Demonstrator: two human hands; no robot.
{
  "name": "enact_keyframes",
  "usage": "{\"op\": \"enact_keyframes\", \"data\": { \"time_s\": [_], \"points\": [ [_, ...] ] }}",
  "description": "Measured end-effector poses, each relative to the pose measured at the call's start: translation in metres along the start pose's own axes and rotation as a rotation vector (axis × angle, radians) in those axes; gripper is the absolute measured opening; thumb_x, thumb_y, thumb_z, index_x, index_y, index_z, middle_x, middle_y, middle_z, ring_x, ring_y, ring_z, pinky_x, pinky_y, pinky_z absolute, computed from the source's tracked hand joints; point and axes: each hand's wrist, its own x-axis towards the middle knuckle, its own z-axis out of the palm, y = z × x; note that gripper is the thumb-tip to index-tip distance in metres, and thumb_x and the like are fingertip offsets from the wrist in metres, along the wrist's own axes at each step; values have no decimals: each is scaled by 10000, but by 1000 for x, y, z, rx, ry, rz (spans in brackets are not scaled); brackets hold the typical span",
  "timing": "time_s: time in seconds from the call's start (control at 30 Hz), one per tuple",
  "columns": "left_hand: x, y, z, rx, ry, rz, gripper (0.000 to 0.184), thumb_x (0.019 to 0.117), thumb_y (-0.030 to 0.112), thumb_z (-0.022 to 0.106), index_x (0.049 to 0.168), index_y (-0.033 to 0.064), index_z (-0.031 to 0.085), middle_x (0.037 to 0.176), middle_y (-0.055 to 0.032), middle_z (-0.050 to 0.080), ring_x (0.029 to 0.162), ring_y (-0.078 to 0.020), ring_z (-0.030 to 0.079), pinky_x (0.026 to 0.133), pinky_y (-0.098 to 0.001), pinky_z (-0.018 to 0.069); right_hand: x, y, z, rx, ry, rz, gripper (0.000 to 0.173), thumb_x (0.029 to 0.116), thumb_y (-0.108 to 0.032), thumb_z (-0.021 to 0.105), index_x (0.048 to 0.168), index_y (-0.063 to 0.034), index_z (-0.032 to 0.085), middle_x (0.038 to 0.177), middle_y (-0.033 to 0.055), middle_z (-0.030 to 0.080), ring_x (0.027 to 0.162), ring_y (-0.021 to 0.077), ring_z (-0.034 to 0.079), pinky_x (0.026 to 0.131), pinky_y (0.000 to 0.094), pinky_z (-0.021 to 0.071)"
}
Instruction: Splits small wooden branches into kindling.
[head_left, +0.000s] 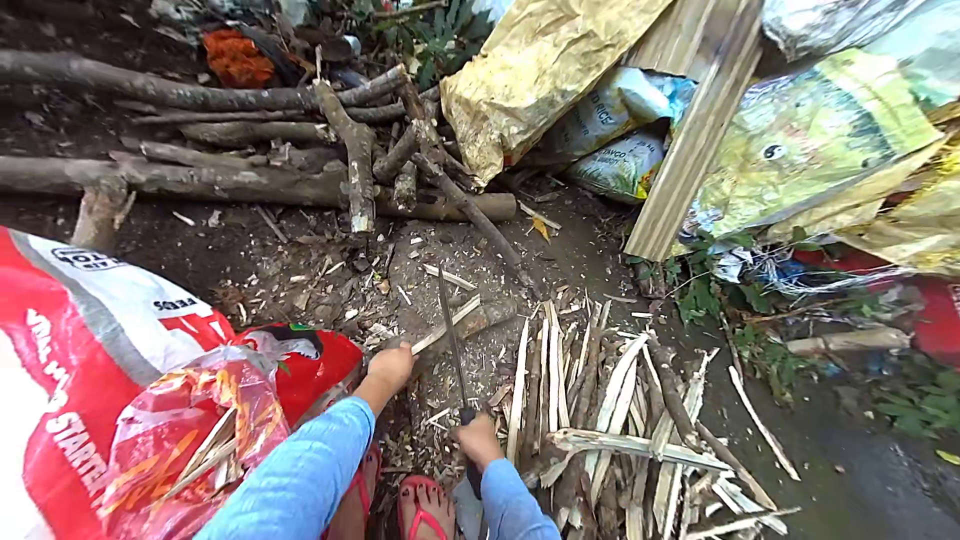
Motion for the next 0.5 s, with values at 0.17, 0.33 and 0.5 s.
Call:
{"op": "enact_keyframes", "data": {
  "time_s": [0.17,0.33,0.5],
  "points": [
    [7,0,-9,22,24,18,567,1114,448,377,1432,-6,496,1340,-282,623,1257,-452,616,1008,-631,497,-1,-11,-22,211,-129,-16,354,843,41,708,1158,23,547,768,91,584,556,160,566,550,332,526],
    [7,-7,-10,95,40,74,498,1134,351,351,1441,-22,473,1355,-294,607,1265,-477,600,1003,-637,495,-6,-6,-34,418,-247,-42,246,850,92,651,1032,-14,523,656,52,536,495,137,527,497,300,508],
    [14,-17,-13,262,32,221,421,1135,199,328,1446,-66,428,1338,-345,583,1252,-529,581,985,-655,486,-16,33,-51,774,-492,-45,124,878,47,520,908,-71,494,551,3,506,446,113,526,467,287,515]
  ]
}}
